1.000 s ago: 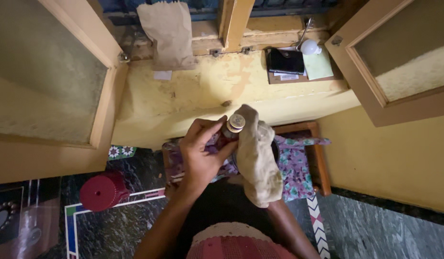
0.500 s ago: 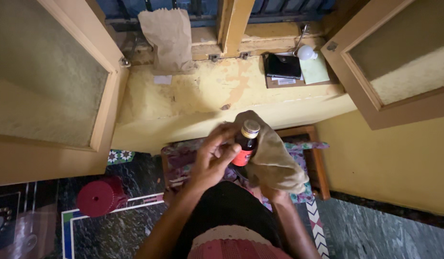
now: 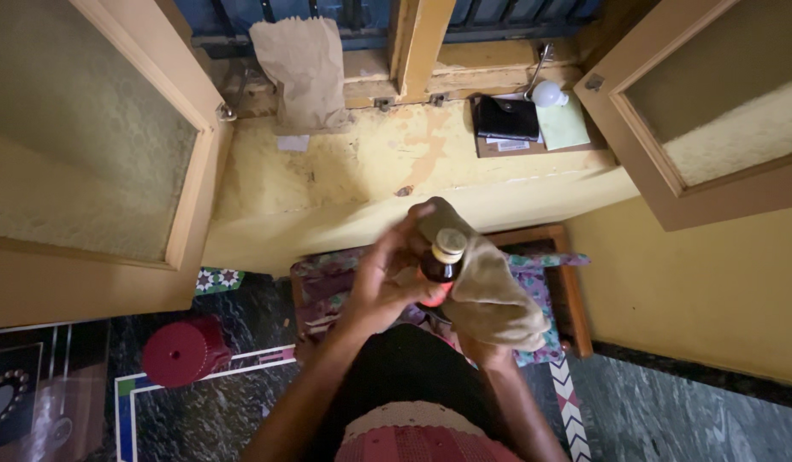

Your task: The person cleans a lightbulb, a wallet, and a small bottle using a cloth and a bowl of water, then wipes the bars of a window.

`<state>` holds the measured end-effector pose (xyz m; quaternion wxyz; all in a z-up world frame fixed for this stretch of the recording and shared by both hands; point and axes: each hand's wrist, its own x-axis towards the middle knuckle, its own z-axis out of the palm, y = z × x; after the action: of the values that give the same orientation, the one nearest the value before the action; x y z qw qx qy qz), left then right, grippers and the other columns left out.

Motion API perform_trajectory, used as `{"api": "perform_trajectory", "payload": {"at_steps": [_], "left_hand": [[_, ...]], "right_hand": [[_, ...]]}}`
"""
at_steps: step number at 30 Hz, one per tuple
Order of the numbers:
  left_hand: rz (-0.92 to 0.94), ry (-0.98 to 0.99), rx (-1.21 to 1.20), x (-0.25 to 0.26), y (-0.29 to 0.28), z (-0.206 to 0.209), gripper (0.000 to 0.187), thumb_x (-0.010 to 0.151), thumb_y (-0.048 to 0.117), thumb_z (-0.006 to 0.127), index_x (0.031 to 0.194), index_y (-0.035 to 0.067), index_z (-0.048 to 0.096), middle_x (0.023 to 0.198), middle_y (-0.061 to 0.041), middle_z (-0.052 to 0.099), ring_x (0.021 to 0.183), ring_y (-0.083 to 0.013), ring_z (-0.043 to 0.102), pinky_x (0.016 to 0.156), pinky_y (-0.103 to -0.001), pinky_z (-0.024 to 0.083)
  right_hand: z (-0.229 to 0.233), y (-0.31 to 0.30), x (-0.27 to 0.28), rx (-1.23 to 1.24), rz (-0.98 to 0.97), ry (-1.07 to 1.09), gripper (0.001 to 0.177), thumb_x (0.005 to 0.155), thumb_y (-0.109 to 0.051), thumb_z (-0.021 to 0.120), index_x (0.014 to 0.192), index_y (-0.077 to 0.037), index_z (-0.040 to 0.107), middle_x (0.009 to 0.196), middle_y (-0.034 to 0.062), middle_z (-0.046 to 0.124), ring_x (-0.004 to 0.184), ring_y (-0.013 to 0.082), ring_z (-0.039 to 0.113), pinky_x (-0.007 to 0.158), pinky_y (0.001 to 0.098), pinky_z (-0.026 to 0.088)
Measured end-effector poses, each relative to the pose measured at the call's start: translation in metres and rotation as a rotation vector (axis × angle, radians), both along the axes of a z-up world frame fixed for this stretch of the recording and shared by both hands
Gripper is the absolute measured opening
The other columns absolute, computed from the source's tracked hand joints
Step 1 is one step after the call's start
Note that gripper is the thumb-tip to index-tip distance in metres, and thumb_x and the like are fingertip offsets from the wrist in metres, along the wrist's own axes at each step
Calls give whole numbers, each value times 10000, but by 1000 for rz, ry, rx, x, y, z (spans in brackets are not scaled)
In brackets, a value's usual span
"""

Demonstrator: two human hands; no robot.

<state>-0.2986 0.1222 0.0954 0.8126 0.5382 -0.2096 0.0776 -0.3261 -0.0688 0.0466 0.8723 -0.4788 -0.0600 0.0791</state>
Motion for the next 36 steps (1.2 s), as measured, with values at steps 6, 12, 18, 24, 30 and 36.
{"api": "perform_trajectory", "payload": {"at_steps": [6,12,18,24,30,36], "left_hand": [[325,208,100,-12,-15,-13,313,1058,233,632,1249,-15,605,1079,-87,689,989,-169,658,894,-319,545],[501,20,207,-9,-25,4,440,1118,338,542,1367,-24,553,1166,-109,611,1066,-204,631,930,-334,542],[321,24,189,-12,-13,15,456,1131,364,504,1386,-9,556,1266,-157,593,1147,-235,617,982,-348,519],[450,155,359,-7,-8,-8,520,1113,395,478,1407,-24,566,1133,-175,634,1022,-249,628,893,-341,518],[562,-98,471,-6,-4,-1,509,1018,463,664,1206,-10,647,1064,-98,630,945,-188,649,814,-305,548],[401,90,206,-3,-2,12,605,1021,532,622,1162,-54,670,984,-57,563,887,-148,561,794,-295,460]], "right_hand": [[-5,6,0,-43,-7,-46,549,1067,-452,566,1335,27,543,1145,177,595,930,269,584,756,425,517],[-11,17,-3,-171,14,-153,570,1067,-475,573,1335,27,541,1136,175,589,912,264,580,735,418,515],[-7,11,5,-131,36,-132,592,1066,-498,580,1335,28,540,1126,174,583,893,260,575,715,411,512],[-10,9,8,-93,30,-108,615,1066,-522,586,1335,29,538,1116,173,577,875,255,570,695,404,510],[-23,11,5,-126,65,-145,637,1065,-545,593,1335,30,536,1107,171,570,856,251,566,675,396,507],[-20,11,10,47,-8,51,756,1018,-623,579,1368,46,536,1096,169,579,813,248,587,587,381,509]]}}
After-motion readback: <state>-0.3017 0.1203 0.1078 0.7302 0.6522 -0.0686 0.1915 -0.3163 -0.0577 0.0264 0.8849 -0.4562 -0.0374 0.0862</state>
